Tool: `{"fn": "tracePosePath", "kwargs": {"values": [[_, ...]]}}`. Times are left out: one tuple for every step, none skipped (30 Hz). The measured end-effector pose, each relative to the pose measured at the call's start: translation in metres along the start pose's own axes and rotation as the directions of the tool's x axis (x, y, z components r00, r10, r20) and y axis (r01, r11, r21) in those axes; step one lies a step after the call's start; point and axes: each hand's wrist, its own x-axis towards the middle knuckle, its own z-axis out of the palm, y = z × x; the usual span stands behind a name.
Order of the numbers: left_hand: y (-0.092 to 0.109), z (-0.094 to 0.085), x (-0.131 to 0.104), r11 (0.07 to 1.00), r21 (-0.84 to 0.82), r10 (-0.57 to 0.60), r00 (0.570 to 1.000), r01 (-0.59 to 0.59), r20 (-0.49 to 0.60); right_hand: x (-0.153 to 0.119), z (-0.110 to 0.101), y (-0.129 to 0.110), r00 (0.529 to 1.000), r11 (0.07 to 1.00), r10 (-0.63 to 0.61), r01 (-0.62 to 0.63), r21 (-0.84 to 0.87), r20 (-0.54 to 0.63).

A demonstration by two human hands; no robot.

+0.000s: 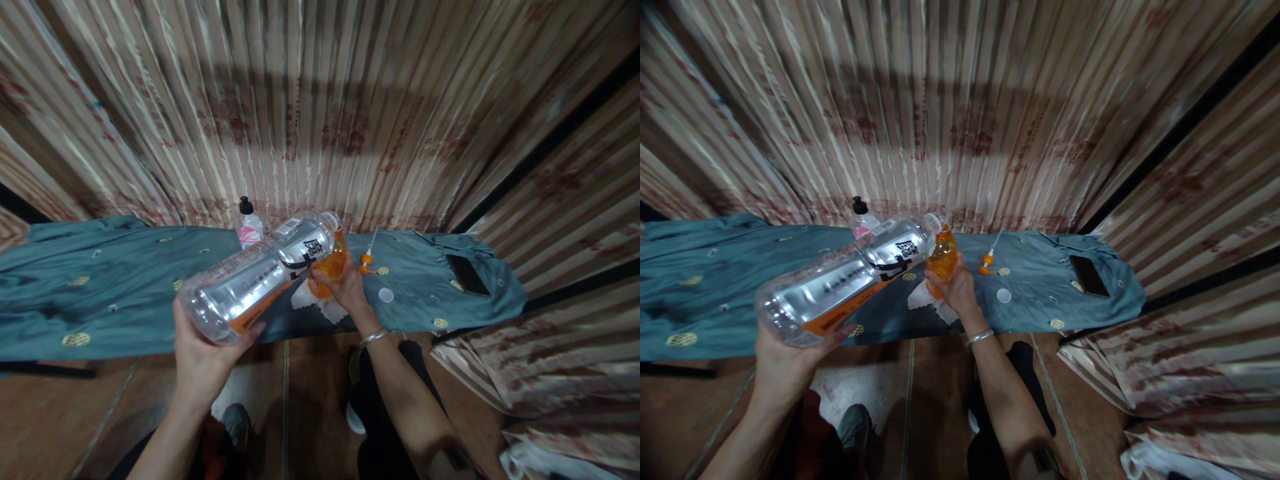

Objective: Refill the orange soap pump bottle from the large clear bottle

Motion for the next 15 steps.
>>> {"fn": "tracePosePath", "kwargs": {"values": [[-0.0014,-0.0003,-0.0002,1.0,-0.002,0.004,1.0,-0.004,-0.001,0.0001,0.0,0.0001,1.0,1.0,-0.009,0.009,0.007,0.002],[-0.0026,-0.0006,-0.0004,1.0,-0.001,0.01,1.0,-0.01,-0.003,0.0002,0.0001,0.0001,1.0,1.0,-0.017,0.017,0.013,0.003],[-0.0035,-0.0008,-0.0006,1.0,0.004,0.02,1.0,-0.02,-0.006,0.0003,0.0003,0.0002,1.0,1.0,-0.023,0.023,0.016,0.002],[-0.004,-0.001,-0.0008,0.999,0.009,0.031,0.999,-0.031,-0.009,0.0004,0.0005,0.0001,1.0,1.0,-0.024,0.024,0.016,-0.003],[-0.0043,-0.0012,-0.001,0.999,0.016,0.037,0.999,-0.037,-0.009,0.0004,0.0008,0.0,1.0,1.0,-0.02,0.02,0.014,-0.01],[-0.0043,-0.0013,-0.0011,0.999,0.023,0.037,0.999,-0.037,-0.007,0.0004,0.001,-0.0002,1.0,1.0,-0.014,0.014,0.011,-0.014],[-0.0041,-0.0014,-0.0012,0.999,0.032,0.032,0.999,-0.032,-0.004,0.0004,0.0011,-0.0004,1.0,1.0,-0.007,0.008,0.009,-0.015],[-0.0038,-0.0015,-0.0013,0.999,0.038,0.026,1.0,-0.026,-0.006,0.0003,0.0012,-0.0007,1.0,1.0,-0.001,0.001,0.007,-0.015],[-0.0035,-0.0014,-0.0014,0.999,0.04,0.021,1.0,-0.02,-0.009,0.0003,0.0011,-0.001,1.0,1.0,0.004,-0.004,0.006,-0.012],[-0.0032,-0.0014,-0.0015,0.999,0.036,0.017,1.0,-0.017,-0.012,0.0002,0.001,-0.0012,1.0,1.0,0.005,-0.005,0.004,-0.007],[-0.0028,-0.0013,-0.0015,0.999,0.029,0.019,1.0,-0.018,-0.014,0.0002,0.0008,-0.0014,1.0,1.0,0.004,-0.004,0.003,-0.005],[-0.0025,-0.0012,-0.0015,1.0,0.022,0.021,1.0,-0.02,-0.017,0.0002,0.0006,-0.0015,1.0,1.0,0.0,0.0,0.003,-0.005],[-0.0023,-0.001,-0.0014,1.0,0.018,0.019,1.0,-0.019,-0.014,0.0003,0.0004,-0.0015,1.0,1.0,-0.006,0.006,0.003,-0.006],[-0.002,-0.0009,-0.0013,1.0,0.019,0.014,1.0,-0.014,-0.006,0.0004,0.0003,-0.0015,1.0,1.0,-0.013,0.013,0.005,-0.006],[-0.0017,-0.0008,-0.0012,1.0,0.024,0.01,1.0,-0.01,0.001,0.0004,0.0002,-0.0014,1.0,1.0,-0.016,0.016,0.004,-0.006]]}}
